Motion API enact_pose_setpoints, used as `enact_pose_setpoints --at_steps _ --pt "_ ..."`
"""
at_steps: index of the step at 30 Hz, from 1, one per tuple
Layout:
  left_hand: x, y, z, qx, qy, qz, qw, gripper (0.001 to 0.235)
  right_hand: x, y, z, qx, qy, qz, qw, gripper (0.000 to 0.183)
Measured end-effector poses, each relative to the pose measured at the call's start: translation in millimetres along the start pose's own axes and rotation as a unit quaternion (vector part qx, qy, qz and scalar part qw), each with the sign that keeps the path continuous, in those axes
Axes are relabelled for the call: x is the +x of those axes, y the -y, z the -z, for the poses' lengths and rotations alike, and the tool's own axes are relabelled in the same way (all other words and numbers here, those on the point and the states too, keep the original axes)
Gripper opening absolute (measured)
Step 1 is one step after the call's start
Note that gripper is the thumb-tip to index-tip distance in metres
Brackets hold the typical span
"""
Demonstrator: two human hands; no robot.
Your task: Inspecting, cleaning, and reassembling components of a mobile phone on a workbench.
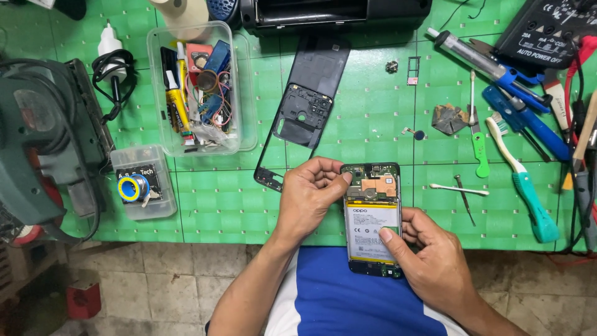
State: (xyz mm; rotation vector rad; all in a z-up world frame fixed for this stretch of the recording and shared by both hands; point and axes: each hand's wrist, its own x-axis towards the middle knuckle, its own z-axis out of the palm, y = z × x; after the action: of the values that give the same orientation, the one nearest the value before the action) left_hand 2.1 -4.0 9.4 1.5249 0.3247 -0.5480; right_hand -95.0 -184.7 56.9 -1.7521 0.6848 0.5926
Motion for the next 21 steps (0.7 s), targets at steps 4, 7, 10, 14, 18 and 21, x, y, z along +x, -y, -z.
enact_pose_setpoints --at_steps 4,7,10,14,18,21 --pt "-0.2 -0.4 -0.2 0.001 0.000 -0.004 1.000 0.014 0.2 0.9 0.2 0.001 0.001 0.008 1.000 0.035" --pt "-0.5 -0.8 0.0 0.002 -0.002 -0.001 1.000 0.014 1.8 0.1 -0.1 0.008 0.000 0.005 1.000 0.034" --pt "-1.1 0.5 0.8 -0.005 0.001 -0.008 1.000 0.018 7.8 -10.0 -1.7 0.076 0.015 -0.012 0.997 0.031" --pt "-4.9 2.6 2.7 -0.071 0.029 0.007 0.997 0.022 16.1 -22.9 -1.6 0.212 0.045 -0.022 0.976 0.030" --pt "-10.3 3.5 2.4 -0.104 0.065 0.021 0.992 0.030 20.6 -22.9 2.7 0.239 0.073 -0.019 0.968 0.033" --pt "-12.4 3.5 0.7 -0.102 0.061 0.031 0.992 0.033 18.3 -13.6 2.3 0.245 0.060 -0.056 0.966 0.034"
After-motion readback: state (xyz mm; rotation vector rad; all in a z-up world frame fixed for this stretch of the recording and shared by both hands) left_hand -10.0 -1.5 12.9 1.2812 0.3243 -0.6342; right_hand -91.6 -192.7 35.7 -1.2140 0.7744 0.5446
